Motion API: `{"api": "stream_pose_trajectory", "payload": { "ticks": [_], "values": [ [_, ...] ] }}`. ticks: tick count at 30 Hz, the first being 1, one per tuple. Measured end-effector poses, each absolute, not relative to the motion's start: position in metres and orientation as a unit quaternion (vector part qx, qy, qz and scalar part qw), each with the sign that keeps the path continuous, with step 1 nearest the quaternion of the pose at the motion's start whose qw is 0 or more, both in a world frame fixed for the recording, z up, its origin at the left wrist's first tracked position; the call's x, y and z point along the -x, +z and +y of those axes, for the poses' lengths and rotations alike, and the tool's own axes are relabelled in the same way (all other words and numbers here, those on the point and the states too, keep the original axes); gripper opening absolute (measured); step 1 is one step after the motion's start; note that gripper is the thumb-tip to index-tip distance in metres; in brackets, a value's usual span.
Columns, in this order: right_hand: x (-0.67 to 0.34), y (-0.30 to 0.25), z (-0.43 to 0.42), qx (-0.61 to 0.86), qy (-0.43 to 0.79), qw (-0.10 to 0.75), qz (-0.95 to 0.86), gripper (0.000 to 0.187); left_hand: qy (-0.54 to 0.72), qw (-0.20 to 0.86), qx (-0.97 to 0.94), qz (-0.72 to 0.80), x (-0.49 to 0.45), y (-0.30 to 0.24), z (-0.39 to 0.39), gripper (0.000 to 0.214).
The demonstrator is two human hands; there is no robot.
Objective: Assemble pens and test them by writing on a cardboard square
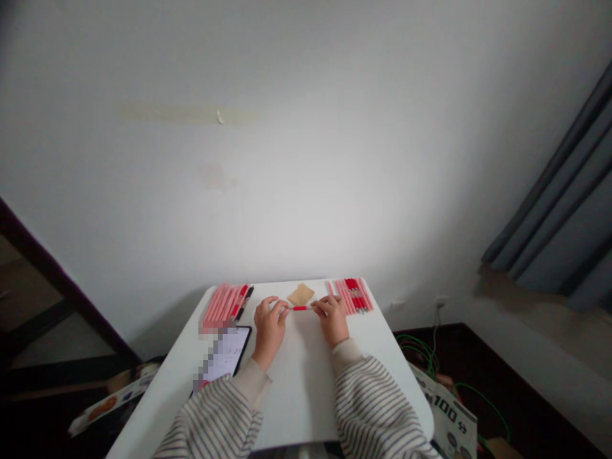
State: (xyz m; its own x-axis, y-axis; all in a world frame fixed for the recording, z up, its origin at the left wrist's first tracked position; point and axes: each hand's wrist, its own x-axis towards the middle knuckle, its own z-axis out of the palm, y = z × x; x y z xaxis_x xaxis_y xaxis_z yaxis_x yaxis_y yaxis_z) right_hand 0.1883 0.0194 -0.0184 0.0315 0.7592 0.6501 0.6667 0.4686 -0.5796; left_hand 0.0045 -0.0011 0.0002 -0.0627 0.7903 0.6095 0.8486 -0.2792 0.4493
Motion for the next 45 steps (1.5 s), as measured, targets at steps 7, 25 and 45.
{"api": "stream_pose_trajectory", "payload": {
  "ticks": [7, 25, 45],
  "values": [
    [-0.1904, -0.0174, 0.0189, 0.523, 0.026, 0.503, -0.688, 0.021, -0.418, 0.031, 0.677, -0.606, -0.0046, -0.0002, -0.0010, 0.017],
    [-0.1934, -0.0189, 0.0205, 0.533, 0.015, 0.502, -0.681, 0.022, -0.368, 0.089, 0.668, -0.641, -0.0009, 0.0016, -0.0031, 0.018],
    [-0.1923, -0.0155, 0.0183, 0.530, 0.020, 0.508, -0.678, 0.022, -0.328, 0.100, 0.651, -0.678, -0.0012, 0.0056, -0.0056, 0.012]
  ]
}}
